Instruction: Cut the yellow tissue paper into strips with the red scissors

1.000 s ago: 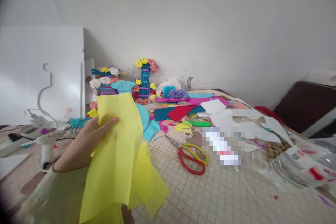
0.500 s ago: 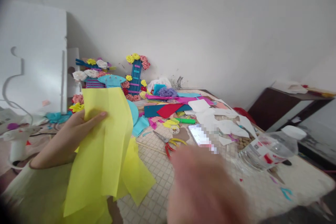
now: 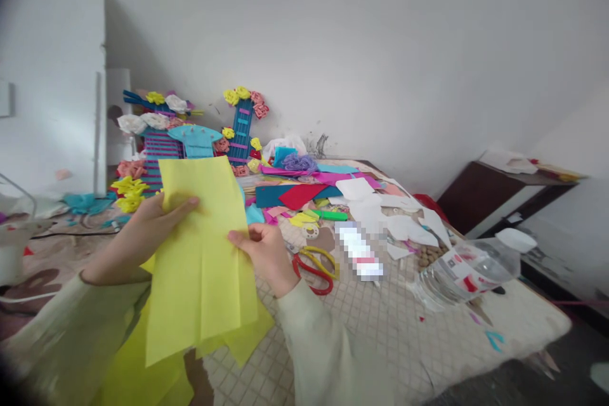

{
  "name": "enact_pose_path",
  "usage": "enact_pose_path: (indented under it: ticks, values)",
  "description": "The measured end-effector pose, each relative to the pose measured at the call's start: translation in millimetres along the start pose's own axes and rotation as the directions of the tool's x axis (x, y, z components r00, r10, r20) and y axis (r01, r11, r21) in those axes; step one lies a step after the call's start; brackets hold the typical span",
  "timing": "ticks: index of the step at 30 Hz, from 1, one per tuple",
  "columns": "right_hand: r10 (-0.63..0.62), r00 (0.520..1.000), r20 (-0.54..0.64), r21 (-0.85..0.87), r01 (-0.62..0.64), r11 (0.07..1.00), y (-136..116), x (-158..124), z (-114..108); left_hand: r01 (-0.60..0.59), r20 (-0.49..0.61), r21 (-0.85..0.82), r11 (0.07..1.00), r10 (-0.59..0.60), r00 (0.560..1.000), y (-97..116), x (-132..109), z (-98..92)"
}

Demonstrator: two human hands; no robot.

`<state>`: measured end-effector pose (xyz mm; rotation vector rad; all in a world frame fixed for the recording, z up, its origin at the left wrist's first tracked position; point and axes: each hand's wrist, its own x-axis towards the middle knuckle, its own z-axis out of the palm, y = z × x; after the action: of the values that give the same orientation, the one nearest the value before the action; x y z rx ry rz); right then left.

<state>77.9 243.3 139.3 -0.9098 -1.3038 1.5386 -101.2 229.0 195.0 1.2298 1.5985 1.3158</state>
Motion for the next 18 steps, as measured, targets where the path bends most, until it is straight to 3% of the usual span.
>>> enact_pose_path:
  ticks: [3, 6, 12, 18]
  values:
    - [-0.040, 0.997, -0.065, -0.039, 0.037, 0.999, 3, 3, -6, 0.030, 0.044, -0.089, 0.996, -0.026, 0.999, -7, 3, 4.3]
    - [-0.087, 0.988, -0.125, -0.062, 0.080, 0.995, 3, 6, -13, 0.109, 0.168, -0.224, 0.969, -0.072, 0.983, -16, 1, 15.4]
    - [-0.159, 0.964, -0.214, -0.102, 0.140, 0.985, -1, 11, -34, 0.336, 0.440, -0.328, 0.883, -0.172, 0.881, -35, -21, 48.1]
    - [-0.090, 0.992, -0.086, -0.130, 0.078, 0.988, 1, 5, -47, 0.377, 0.424, -0.370, 0.849, -0.207, 0.882, -39, -26, 54.4]
